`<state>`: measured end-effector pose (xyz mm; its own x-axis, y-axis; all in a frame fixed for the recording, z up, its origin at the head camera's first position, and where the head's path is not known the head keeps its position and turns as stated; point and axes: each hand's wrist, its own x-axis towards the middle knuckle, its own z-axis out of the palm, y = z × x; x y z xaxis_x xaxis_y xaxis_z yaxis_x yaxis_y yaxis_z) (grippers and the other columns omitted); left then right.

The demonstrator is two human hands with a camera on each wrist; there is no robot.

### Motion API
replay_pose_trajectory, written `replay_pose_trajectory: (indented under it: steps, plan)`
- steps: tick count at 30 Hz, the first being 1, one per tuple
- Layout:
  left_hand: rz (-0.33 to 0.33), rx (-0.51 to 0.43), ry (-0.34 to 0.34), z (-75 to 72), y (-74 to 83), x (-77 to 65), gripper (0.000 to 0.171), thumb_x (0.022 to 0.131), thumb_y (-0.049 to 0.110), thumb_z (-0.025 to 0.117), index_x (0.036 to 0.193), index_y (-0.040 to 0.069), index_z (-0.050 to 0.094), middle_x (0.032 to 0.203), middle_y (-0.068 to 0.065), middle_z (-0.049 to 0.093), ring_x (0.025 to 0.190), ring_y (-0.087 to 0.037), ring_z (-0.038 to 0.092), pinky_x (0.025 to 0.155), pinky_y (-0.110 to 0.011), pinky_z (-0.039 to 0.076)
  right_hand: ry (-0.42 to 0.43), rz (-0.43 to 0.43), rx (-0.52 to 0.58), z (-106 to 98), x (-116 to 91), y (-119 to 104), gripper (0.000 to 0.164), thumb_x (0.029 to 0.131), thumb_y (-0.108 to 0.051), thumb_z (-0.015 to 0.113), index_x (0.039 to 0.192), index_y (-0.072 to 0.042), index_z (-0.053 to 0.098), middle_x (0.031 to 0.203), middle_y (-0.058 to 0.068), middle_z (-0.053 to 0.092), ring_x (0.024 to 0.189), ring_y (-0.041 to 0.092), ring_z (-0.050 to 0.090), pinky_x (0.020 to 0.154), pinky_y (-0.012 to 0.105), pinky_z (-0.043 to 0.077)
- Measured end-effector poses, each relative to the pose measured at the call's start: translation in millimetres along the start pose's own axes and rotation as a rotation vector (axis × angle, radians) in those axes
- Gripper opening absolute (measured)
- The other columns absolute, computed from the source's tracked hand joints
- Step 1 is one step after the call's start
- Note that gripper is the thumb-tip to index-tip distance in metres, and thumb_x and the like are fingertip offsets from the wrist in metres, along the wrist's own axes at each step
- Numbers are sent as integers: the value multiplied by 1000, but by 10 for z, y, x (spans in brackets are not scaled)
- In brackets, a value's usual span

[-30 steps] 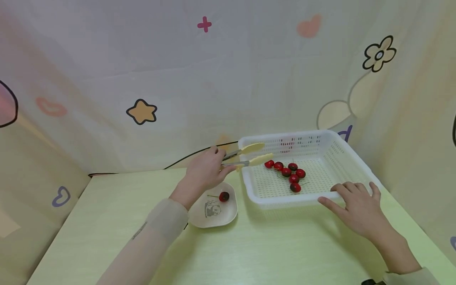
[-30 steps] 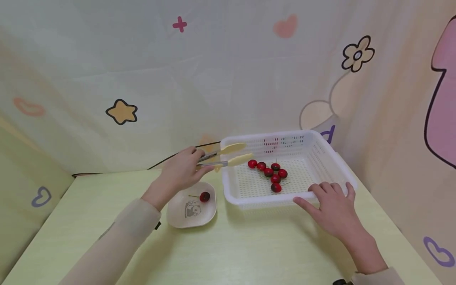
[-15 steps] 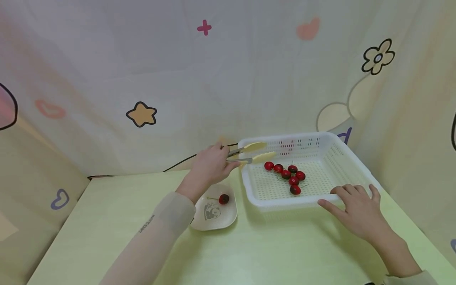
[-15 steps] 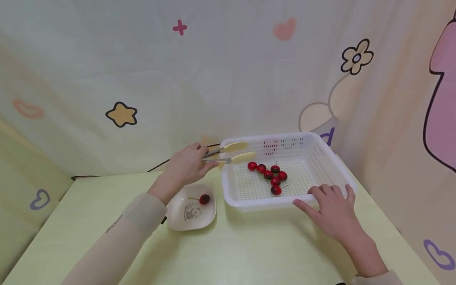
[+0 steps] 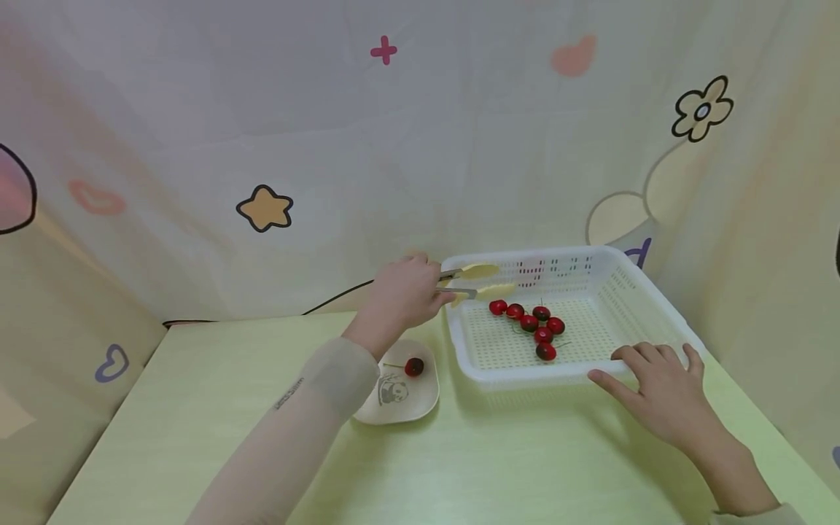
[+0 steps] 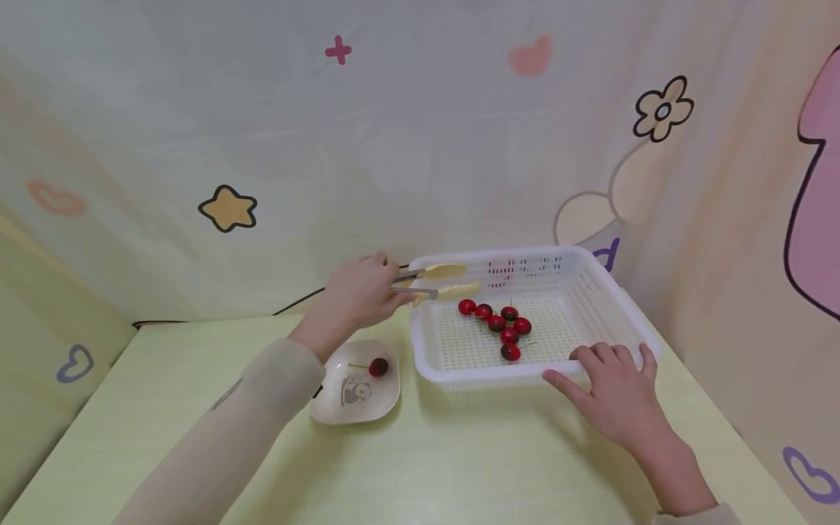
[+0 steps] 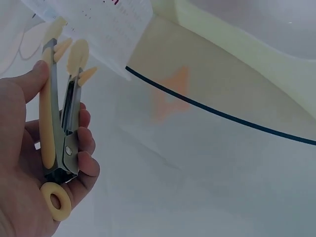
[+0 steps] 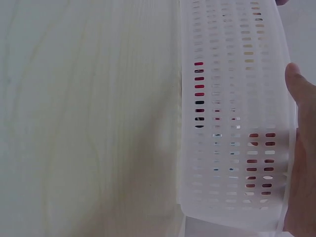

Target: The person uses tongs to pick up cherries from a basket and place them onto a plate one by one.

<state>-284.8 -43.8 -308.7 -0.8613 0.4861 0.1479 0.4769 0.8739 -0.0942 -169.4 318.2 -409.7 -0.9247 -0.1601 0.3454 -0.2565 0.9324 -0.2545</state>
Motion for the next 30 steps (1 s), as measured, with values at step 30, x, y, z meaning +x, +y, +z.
replay_pose_trajectory:
  steps: [30]
  plan:
    - [63,395,-117,-171,485,352,25,99,39,70,113,19,76,106,-3,67,91,-21,62,79,-37,53,7,1,11,62,-5,44,52,97,-55,65,115,-6,67,116,20,64,113,49,48,106,78,2]
